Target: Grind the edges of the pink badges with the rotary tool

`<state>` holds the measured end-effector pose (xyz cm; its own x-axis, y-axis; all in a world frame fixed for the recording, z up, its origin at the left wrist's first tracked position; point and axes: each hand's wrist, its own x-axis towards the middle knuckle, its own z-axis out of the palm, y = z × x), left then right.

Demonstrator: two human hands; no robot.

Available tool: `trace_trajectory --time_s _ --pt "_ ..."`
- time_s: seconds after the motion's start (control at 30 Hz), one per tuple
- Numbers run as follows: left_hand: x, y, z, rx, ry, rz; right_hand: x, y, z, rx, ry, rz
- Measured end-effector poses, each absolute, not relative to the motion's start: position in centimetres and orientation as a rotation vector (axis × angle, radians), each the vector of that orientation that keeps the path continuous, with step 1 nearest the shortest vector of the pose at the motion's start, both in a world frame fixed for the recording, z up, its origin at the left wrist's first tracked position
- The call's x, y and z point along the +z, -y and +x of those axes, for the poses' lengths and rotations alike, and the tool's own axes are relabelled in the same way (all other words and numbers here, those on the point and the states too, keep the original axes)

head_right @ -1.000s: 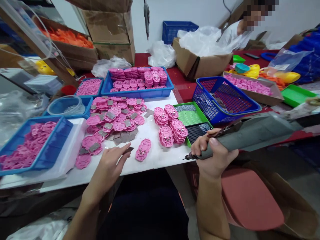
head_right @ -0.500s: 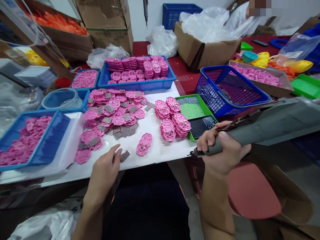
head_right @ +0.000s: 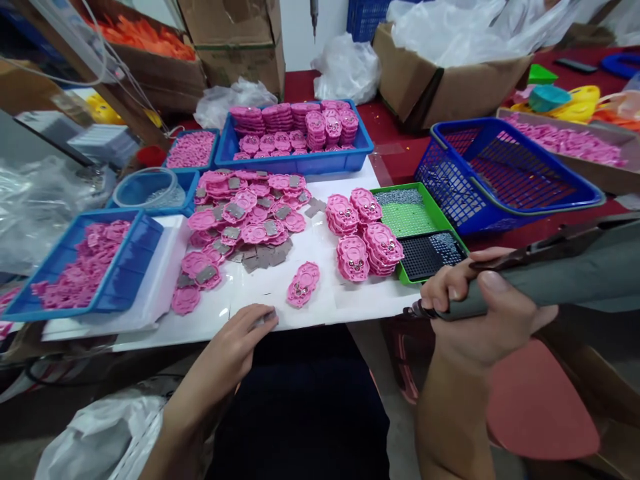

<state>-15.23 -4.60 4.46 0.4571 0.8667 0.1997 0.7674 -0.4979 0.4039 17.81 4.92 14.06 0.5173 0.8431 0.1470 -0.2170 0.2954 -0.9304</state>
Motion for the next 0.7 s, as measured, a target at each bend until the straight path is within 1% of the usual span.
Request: trace_trajectory --time_s 0.23,0.4,0.57,0.7 --pt "6.0 4.4 -15.2 0.383 -1.398 2.453 14.3 -4.9 17.3 0.772 0.699 -1.061" --pt "5.7 3.5 -15.4 0.481 -1.334 2.485 14.6 -4.8 16.9 0.762 0.697 -1.055" --pt "5.9 3.2 -15.7 0.476 -1.322 2.508 14.4 -4.8 16.9 0.717 0.741 -1.016" --pt "6.8 0.9 -14.3 0.605 -1.311 2.46 14.1 -4.9 16.7 0.717 0.727 -1.017"
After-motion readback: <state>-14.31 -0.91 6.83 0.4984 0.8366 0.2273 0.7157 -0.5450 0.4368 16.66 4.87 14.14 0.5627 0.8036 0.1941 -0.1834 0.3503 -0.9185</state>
